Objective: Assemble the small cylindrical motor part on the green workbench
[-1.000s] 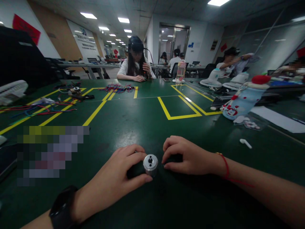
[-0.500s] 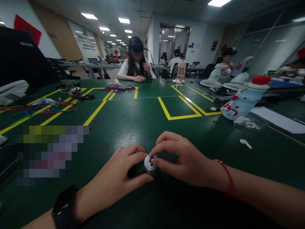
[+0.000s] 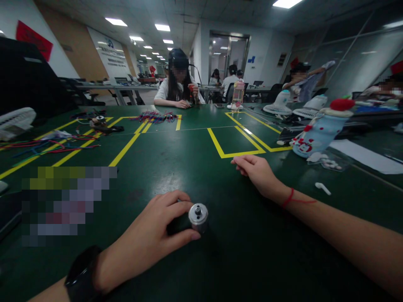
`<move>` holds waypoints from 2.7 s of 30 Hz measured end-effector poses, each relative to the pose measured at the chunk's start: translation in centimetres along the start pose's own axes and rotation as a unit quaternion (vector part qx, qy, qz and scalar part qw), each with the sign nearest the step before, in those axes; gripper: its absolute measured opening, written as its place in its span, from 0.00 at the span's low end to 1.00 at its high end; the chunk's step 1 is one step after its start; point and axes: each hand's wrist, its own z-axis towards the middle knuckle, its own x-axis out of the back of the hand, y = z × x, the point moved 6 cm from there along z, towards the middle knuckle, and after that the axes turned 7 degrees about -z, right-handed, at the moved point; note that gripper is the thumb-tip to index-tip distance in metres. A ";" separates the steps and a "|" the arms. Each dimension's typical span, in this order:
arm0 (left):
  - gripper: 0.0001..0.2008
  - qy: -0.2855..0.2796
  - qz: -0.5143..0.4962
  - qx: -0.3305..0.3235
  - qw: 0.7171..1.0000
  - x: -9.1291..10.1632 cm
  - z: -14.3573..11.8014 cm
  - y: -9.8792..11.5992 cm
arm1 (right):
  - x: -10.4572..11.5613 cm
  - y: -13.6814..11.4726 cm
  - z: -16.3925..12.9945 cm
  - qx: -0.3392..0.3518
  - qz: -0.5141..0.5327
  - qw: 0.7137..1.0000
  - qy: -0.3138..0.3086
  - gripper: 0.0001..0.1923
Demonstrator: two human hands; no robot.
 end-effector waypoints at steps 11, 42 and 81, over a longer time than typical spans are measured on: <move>0.13 0.014 -0.004 0.000 1.000 0.2 0.0 0.2 | -0.4 0.4 0.0 0.007 -0.020 0.999 -0.040 0.18; 0.12 -0.004 -0.001 0.007 1.000 -0.5 0.8 -1.4 | -5.5 -4.5 -5.8 0.231 -0.201 0.891 -0.334 0.07; 0.11 -0.013 -0.006 0.008 1.000 -0.8 0.7 -1.2 | -5.1 -4.9 -5.6 0.264 -0.192 0.884 -0.334 0.10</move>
